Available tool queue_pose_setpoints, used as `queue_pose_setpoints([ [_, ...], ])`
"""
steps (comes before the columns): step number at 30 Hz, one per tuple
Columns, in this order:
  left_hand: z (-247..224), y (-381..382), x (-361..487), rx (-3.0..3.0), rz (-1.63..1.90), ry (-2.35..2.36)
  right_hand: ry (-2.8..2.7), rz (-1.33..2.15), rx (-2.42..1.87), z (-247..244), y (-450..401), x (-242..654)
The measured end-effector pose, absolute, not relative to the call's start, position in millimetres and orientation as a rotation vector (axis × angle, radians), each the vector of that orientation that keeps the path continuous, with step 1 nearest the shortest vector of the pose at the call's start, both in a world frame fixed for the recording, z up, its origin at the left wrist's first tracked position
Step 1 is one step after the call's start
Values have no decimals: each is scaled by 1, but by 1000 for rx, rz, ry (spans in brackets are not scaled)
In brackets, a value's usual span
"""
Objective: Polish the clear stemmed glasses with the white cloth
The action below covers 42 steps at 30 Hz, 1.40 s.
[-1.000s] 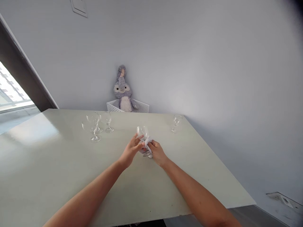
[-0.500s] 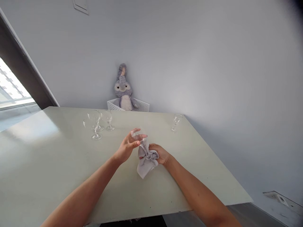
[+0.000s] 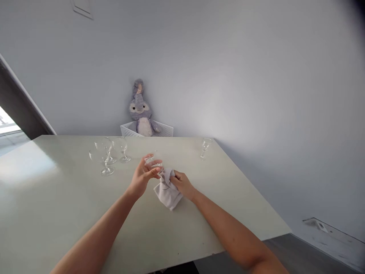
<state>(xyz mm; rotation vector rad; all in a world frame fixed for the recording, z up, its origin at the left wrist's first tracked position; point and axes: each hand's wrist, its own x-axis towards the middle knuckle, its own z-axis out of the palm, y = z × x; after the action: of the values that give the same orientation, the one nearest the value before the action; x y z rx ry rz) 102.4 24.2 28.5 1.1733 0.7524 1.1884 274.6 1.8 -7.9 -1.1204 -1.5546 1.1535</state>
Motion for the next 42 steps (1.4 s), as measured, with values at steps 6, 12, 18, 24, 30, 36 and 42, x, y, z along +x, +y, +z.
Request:
queue_pose_setpoints([
  [6,26,25,105,1169,1439,981,-2146,279,-1182,-11,-19,258],
  [12,42,19,102,1158,1823,965,-2185,572,-1077,5,-30,258],
  [18,31,-3,123,1370,1581,790,-1802,414,-1327,7,-15,272],
  [24,5,-6,141,1598,1362,847,-1884,332,-1564,-20,16,285],
  [30,-22,15,137,1512,1311,1104,-1602,245,-1955,-22,76,341],
  [36,-34,25,132,1312,1311,1145,-1491,260,-2060,-36,108,377],
  [42,-40,28,132,1247,1332,1129,-1421,245,-2114,-43,124,395],
])
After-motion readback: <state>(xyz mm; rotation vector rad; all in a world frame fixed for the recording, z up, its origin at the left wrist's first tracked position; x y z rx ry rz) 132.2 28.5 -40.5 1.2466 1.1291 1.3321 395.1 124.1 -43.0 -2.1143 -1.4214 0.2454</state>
